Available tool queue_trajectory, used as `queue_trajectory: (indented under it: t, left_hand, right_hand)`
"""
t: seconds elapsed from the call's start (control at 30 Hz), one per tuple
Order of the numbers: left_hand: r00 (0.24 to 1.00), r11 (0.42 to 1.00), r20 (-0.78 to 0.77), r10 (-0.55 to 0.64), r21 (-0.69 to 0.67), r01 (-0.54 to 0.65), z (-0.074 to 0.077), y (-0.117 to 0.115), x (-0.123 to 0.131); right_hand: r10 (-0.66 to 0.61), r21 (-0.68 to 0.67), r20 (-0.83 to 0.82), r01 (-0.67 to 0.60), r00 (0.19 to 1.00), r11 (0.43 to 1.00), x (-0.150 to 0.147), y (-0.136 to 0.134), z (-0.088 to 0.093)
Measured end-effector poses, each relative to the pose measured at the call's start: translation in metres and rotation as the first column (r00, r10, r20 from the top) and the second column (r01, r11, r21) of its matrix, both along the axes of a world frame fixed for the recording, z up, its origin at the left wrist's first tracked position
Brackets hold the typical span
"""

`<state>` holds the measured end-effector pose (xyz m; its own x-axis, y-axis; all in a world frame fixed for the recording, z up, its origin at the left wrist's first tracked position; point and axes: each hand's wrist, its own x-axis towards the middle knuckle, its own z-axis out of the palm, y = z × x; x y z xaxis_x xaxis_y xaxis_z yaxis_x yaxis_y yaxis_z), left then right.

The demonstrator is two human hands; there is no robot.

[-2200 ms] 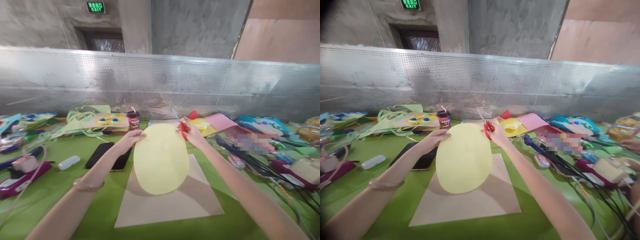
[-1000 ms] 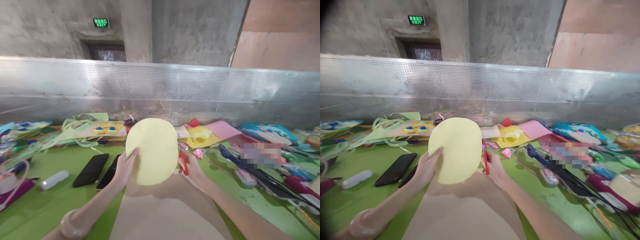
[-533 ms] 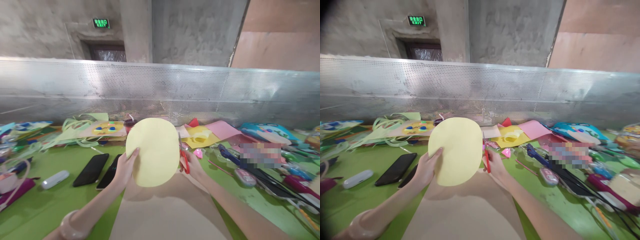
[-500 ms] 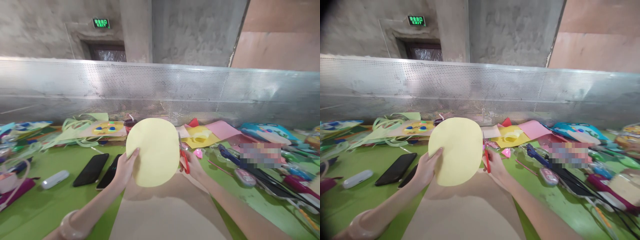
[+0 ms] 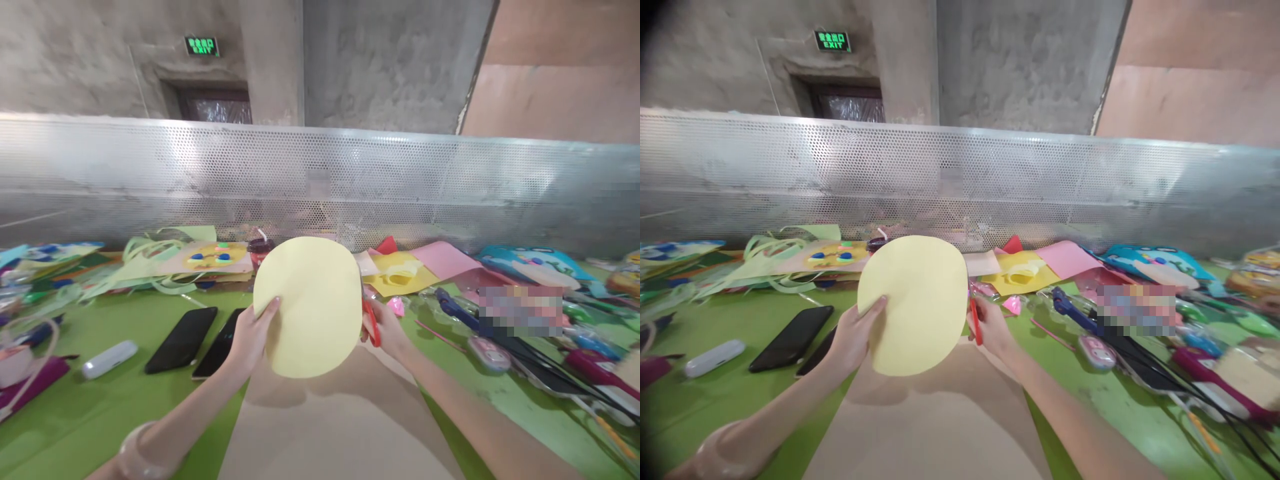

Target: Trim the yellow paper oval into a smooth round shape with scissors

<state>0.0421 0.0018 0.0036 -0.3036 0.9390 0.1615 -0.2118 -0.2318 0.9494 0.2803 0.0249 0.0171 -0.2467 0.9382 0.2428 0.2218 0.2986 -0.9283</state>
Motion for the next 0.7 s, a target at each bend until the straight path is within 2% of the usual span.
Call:
queue_trajectory:
  t: [0.33,0.63,0.7]
  left_hand:
    - [0.997,0.999,-0.076,0.033,-0.003,-0.033,-0.0022,0.0013,-0.0004]
    - [0.998,1.000,-0.052,0.026,-0.001,-0.026,-0.0018,-0.0005,-0.0015]
    - [0.994,0.998,-0.079,0.070,0.005,-0.069,-0.0009,-0.0012,-0.0013]
  right_hand:
    - [-0.010,0.014,0.045,0.010,0.999,1.000,-0.0022,-0.0062,0.0083]
    - [0.001,0.031,0.044,-0.002,0.999,1.000,0.0007,-0.0009,0.0004]
    - [-0.008,0.030,0.051,0.006,0.999,1.000,0.0010,0.0003,-0.0013]
